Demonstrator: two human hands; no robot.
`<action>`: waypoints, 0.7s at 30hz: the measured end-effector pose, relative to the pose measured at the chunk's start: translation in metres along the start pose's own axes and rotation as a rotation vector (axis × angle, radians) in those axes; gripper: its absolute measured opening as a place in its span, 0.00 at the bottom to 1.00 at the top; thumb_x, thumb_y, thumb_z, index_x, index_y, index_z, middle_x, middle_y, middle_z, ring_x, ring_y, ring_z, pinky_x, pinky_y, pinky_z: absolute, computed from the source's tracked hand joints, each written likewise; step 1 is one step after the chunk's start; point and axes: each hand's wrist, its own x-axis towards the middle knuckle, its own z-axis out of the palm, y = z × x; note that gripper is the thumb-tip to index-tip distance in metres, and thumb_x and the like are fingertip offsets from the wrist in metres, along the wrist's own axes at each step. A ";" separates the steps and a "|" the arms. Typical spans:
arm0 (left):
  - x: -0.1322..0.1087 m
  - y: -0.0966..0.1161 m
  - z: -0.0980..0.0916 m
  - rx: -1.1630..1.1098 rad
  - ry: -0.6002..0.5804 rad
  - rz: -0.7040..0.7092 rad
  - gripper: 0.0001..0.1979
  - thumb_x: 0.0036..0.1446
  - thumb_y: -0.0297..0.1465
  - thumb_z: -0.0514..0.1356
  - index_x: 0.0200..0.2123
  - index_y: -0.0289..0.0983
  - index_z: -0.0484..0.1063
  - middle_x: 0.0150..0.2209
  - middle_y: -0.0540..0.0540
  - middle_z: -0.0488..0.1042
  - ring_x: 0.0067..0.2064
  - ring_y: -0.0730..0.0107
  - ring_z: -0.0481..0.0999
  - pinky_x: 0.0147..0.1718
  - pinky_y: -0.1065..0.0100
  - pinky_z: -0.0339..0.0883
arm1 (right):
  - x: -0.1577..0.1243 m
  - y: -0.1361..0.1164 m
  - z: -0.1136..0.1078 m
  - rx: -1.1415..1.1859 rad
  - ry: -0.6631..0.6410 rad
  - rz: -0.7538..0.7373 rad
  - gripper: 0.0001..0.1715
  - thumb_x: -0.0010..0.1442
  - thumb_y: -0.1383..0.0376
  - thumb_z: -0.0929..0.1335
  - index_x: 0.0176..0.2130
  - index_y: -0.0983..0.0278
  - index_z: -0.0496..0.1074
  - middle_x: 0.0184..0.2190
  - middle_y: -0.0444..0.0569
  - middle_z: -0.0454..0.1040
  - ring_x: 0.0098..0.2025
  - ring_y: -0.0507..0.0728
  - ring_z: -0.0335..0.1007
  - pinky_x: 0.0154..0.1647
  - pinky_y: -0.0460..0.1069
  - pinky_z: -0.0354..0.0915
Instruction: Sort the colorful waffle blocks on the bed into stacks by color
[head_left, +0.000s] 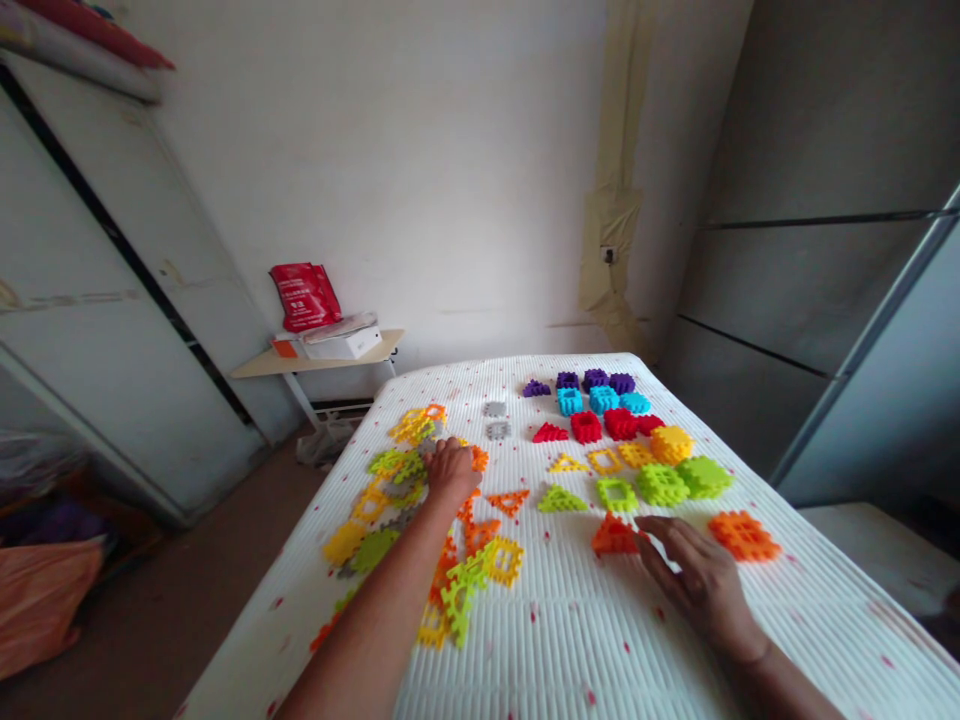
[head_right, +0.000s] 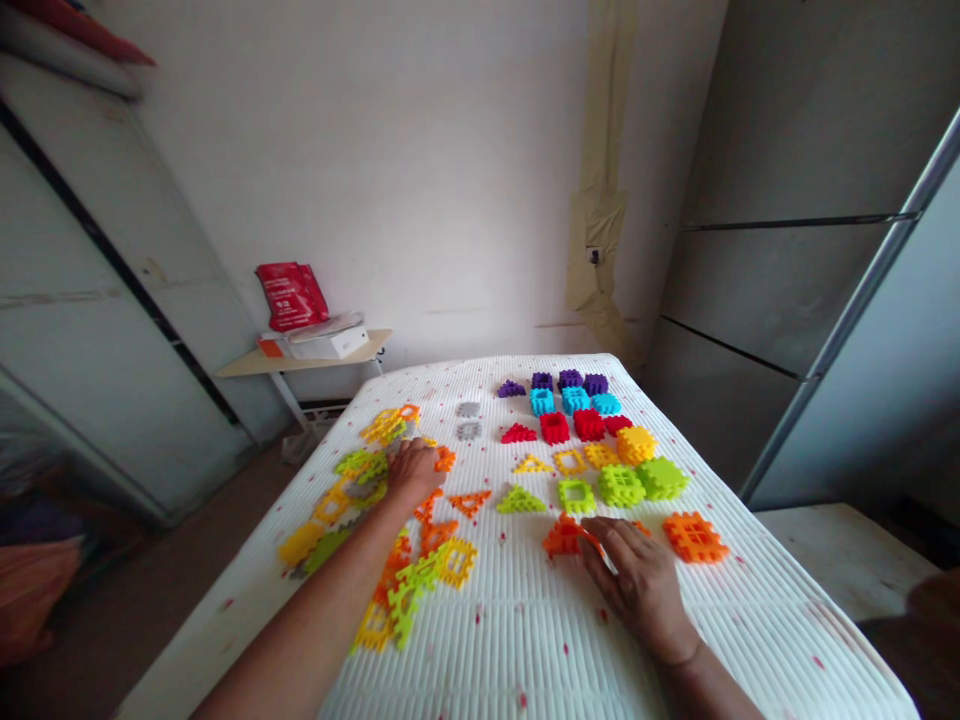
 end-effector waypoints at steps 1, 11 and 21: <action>-0.001 0.000 -0.001 -0.008 -0.013 0.016 0.11 0.47 0.31 0.58 0.35 0.41 0.76 0.45 0.42 0.71 0.51 0.55 0.65 0.47 0.57 0.58 | 0.001 -0.001 -0.001 -0.001 0.004 -0.006 0.09 0.62 0.65 0.64 0.40 0.63 0.72 0.32 0.50 0.76 0.30 0.53 0.73 0.30 0.46 0.70; -0.016 -0.006 -0.003 -0.049 -0.043 0.154 0.14 0.50 0.21 0.54 0.30 0.41 0.77 0.40 0.46 0.74 0.47 0.62 0.68 0.43 0.65 0.60 | -0.001 0.001 0.000 0.004 -0.007 -0.037 0.07 0.61 0.66 0.64 0.40 0.63 0.71 0.32 0.50 0.76 0.31 0.54 0.74 0.32 0.47 0.70; -0.023 -0.006 -0.001 -0.066 -0.015 0.214 0.14 0.53 0.20 0.51 0.34 0.39 0.74 0.38 0.43 0.75 0.45 0.63 0.69 0.43 0.65 0.59 | 0.003 -0.002 -0.002 0.004 0.009 -0.032 0.07 0.62 0.65 0.64 0.39 0.63 0.71 0.32 0.50 0.76 0.31 0.53 0.74 0.32 0.46 0.71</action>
